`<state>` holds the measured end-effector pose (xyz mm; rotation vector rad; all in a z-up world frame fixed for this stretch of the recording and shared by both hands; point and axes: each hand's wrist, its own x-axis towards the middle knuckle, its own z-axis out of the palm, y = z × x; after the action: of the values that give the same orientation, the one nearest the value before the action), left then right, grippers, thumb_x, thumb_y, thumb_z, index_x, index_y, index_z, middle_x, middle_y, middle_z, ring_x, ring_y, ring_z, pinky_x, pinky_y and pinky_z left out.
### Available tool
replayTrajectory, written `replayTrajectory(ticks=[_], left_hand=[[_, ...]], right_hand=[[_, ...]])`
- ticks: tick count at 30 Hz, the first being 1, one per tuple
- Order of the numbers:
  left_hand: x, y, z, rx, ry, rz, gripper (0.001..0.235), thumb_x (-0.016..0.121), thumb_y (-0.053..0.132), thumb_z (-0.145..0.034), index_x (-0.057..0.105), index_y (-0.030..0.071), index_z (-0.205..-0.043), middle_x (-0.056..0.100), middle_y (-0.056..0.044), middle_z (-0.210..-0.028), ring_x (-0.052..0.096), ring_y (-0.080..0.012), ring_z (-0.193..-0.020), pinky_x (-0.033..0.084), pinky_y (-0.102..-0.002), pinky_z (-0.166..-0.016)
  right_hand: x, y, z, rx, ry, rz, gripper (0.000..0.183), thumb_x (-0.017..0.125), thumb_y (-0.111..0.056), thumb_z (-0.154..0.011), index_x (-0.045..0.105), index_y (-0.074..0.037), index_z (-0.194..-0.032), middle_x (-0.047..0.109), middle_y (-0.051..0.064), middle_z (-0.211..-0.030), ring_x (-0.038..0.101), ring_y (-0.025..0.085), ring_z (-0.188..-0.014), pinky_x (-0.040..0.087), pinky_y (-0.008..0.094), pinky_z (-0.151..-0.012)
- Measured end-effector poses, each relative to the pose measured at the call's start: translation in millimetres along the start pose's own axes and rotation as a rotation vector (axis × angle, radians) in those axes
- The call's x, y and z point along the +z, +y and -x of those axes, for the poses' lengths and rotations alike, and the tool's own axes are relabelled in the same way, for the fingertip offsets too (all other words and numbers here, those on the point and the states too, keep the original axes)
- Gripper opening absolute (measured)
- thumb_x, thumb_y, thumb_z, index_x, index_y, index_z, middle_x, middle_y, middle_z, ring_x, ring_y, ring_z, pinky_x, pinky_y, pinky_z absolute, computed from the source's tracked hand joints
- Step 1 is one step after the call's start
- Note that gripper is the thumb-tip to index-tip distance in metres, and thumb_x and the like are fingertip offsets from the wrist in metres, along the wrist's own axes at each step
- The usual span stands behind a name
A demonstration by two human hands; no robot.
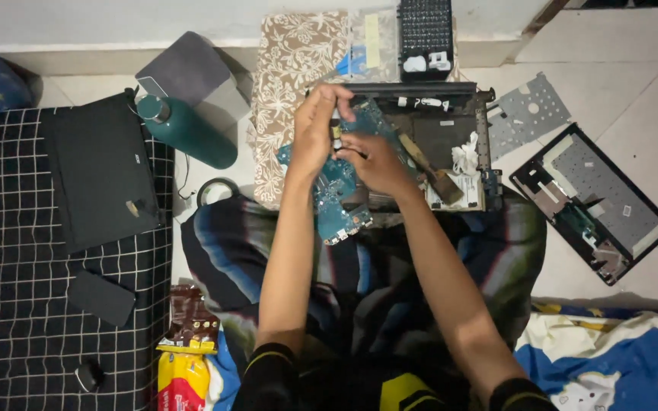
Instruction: The person cleans a laptop fan with a brush and a cloth, then uses a screwdriver to remove screws from the motherboard. The person handles the fan, motherboard, and screwdriver while sitting on the floor.
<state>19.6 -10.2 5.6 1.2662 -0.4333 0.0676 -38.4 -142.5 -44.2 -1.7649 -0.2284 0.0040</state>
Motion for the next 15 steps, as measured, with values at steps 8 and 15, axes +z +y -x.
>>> replayTrajectory(ticks=[8, 15], left_hand=[[1.0, -30.7, 5.1, -0.011, 0.059, 0.249, 0.038, 0.040, 0.031, -0.109, 0.058, -0.001, -0.098, 0.035, -0.001, -0.063, 0.044, -0.0125, -0.050, 0.036, -0.023, -0.049], [-22.2, -76.5, 2.0, 0.162, 0.118, 0.471, 0.035, 0.045, 0.024, -0.104, 0.057, -0.008, -0.099, 0.041, -0.012, -0.047, 0.048, -0.0237, -0.030, 0.036, -0.029, -0.032]], right_hand=[[-2.5, -20.7, 0.3, -0.086, -0.045, -0.032, 0.018, 0.062, -0.003, -0.105, 0.069, 0.005, -0.119, 0.072, 0.029, -0.110, 0.067, 0.045, -0.112, 0.055, 0.056, -0.093], [-2.6, -2.8, 1.1, -0.038, -0.015, 0.048, 0.029, 0.080, -0.017, -0.097, 0.061, -0.006, -0.114, 0.071, 0.017, -0.105, 0.067, 0.032, -0.115, 0.049, 0.053, -0.099]])
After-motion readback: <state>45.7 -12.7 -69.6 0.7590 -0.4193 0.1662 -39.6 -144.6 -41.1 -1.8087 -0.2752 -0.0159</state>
